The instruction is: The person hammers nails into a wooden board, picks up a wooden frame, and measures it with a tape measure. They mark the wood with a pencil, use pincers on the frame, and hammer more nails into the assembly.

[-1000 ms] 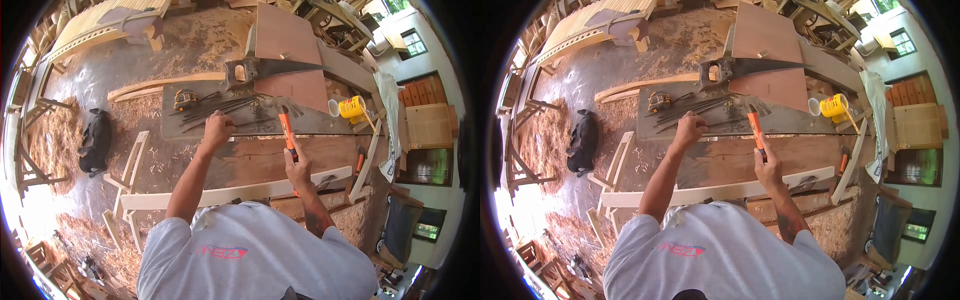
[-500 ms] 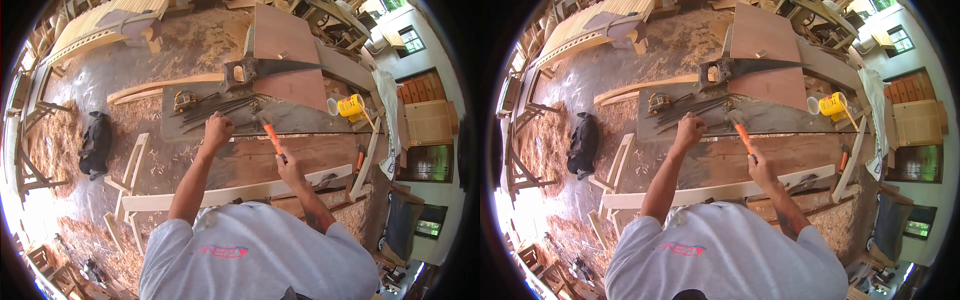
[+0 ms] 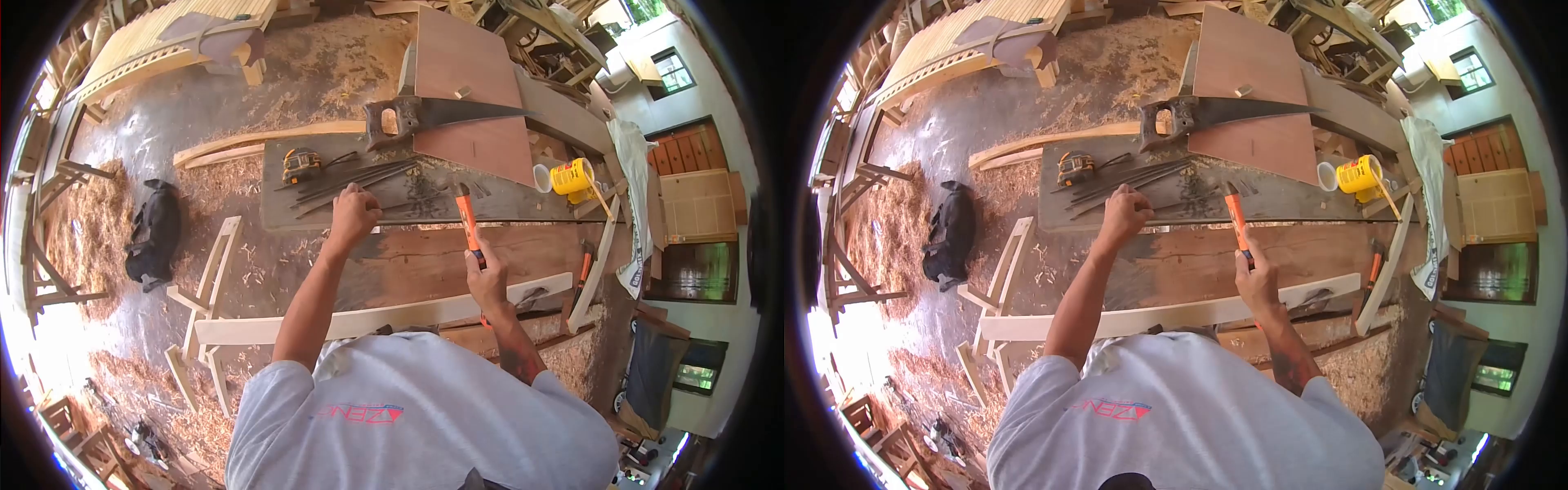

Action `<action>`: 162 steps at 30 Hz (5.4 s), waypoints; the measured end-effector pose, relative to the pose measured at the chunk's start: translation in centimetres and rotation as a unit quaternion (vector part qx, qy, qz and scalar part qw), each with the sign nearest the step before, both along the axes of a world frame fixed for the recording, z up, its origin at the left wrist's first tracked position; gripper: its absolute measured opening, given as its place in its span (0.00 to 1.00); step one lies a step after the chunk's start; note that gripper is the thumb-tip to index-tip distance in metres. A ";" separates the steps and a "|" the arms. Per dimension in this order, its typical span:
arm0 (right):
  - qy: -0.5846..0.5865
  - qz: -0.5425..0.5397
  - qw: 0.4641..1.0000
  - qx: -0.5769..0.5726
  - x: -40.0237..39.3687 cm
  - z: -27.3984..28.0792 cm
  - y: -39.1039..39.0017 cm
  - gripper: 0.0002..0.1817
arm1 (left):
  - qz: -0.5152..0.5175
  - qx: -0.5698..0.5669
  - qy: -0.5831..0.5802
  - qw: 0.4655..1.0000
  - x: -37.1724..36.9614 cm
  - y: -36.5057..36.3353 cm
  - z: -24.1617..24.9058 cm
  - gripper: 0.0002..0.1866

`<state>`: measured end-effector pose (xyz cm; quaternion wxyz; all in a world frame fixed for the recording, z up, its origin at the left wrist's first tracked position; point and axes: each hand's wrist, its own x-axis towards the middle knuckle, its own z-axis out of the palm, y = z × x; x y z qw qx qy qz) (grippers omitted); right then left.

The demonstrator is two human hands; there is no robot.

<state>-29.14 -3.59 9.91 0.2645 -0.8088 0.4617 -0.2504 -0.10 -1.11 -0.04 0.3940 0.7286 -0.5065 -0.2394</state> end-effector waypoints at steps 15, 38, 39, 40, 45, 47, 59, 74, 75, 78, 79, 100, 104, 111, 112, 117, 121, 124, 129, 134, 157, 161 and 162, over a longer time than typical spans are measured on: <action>0.008 0.009 1.000 -0.006 0.2 -1.4 0.0 0.26 | 0.034 -0.028 0.001 0.999 0.0 -0.3 0.1 0.10; 0.006 0.028 0.999 -0.041 -0.4 -2.6 -0.9 0.27 | 0.011 -0.017 -0.049 0.999 -0.4 -0.1 0.0 0.07; 0.007 0.031 0.999 -0.039 -0.1 -2.0 -0.9 0.27 | 0.014 -0.014 -0.048 0.999 -0.4 -0.1 0.1 0.07; -0.006 0.021 0.999 -0.036 0.2 -0.9 -0.2 0.26 | 0.010 -0.014 -0.041 0.999 -0.6 0.3 0.0 0.07; 0.015 0.022 1.000 0.008 0.2 -2.3 -0.5 0.26 | 0.010 -0.017 -0.041 0.999 -0.8 0.1 0.2 0.07; 0.014 0.024 1.000 -0.002 0.3 -2.0 -0.8 0.27 | -0.004 0.008 -0.040 0.999 -0.3 0.0 0.2 0.07; -0.060 0.011 0.971 0.231 2.0 0.7 0.4 0.22 | 0.050 -0.044 -0.054 0.996 -2.2 0.9 0.8 0.05; -0.002 0.025 0.991 0.130 3.0 0.1 -0.6 0.16 | 0.036 -0.024 -0.044 0.998 -1.6 0.5 0.6 0.05; -0.037 0.011 0.989 0.143 2.5 0.0 -0.1 0.16 | 0.035 -0.016 -0.039 0.998 -2.0 1.1 0.5 0.05; -0.008 0.006 0.992 0.123 2.6 -0.2 0.4 0.16 | 0.041 -0.014 -0.014 0.999 -1.8 0.3 0.6 0.06; 0.033 0.014 0.994 0.103 2.6 -0.1 0.3 0.15 | 0.038 0.010 -0.011 0.999 -1.7 0.1 0.5 0.07; 0.006 0.009 0.996 0.092 3.0 0.2 1.0 0.18 | 0.059 0.008 -0.012 0.998 -2.3 -0.3 0.2 0.08; 0.045 0.043 0.992 0.106 3.3 -0.2 0.8 0.19 | 0.050 0.022 -0.026 0.998 -2.1 0.0 0.6 0.08; 0.084 0.029 0.989 0.117 3.5 0.1 1.3 0.20 | 0.056 0.009 -0.028 0.998 -2.9 -0.2 1.0 0.06; 0.081 0.027 0.990 0.113 3.4 0.0 1.4 0.20 | 0.059 0.020 -0.041 0.997 -3.0 -0.2 1.0 0.07; -0.011 -0.002 0.987 0.162 2.9 -0.3 1.2 0.22 | 0.068 0.020 -0.036 0.997 -3.1 -0.3 0.9 0.07; 0.116 0.002 0.979 0.170 2.8 -0.2 0.8 0.23 | 0.071 0.044 -0.043 0.996 -3.3 -0.8 1.0 0.07; 0.022 0.037 0.988 0.147 2.6 -0.6 0.1 0.25 | 0.072 0.051 -0.039 0.995 -2.4 -1.2 0.8 0.08; -0.031 0.001 0.978 0.206 2.6 2.3 0.3 0.27 | 0.069 0.003 -0.004 0.998 -2.9 -0.2 0.2 0.07; -0.038 0.019 0.987 0.157 2.5 -0.5 0.8 0.22 | 0.068 0.039 -0.028 0.997 -2.8 -0.3 1.0 0.08; 0.005 0.029 0.987 0.158 2.2 -1.6 1.7 0.28 | 0.061 -0.001 -0.018 0.998 -2.4 0.1 0.0 0.07; 0.037 0.052 0.987 0.148 2.7 -1.1 1.4 0.27 | 0.064 0.004 -0.014 0.998 -2.5 0.1 0.4 0.07; 0.065 0.009 0.963 0.261 2.8 -0.2 1.6 0.27 | 0.065 0.008 -0.013 0.998 -2.5 0.4 0.5 0.07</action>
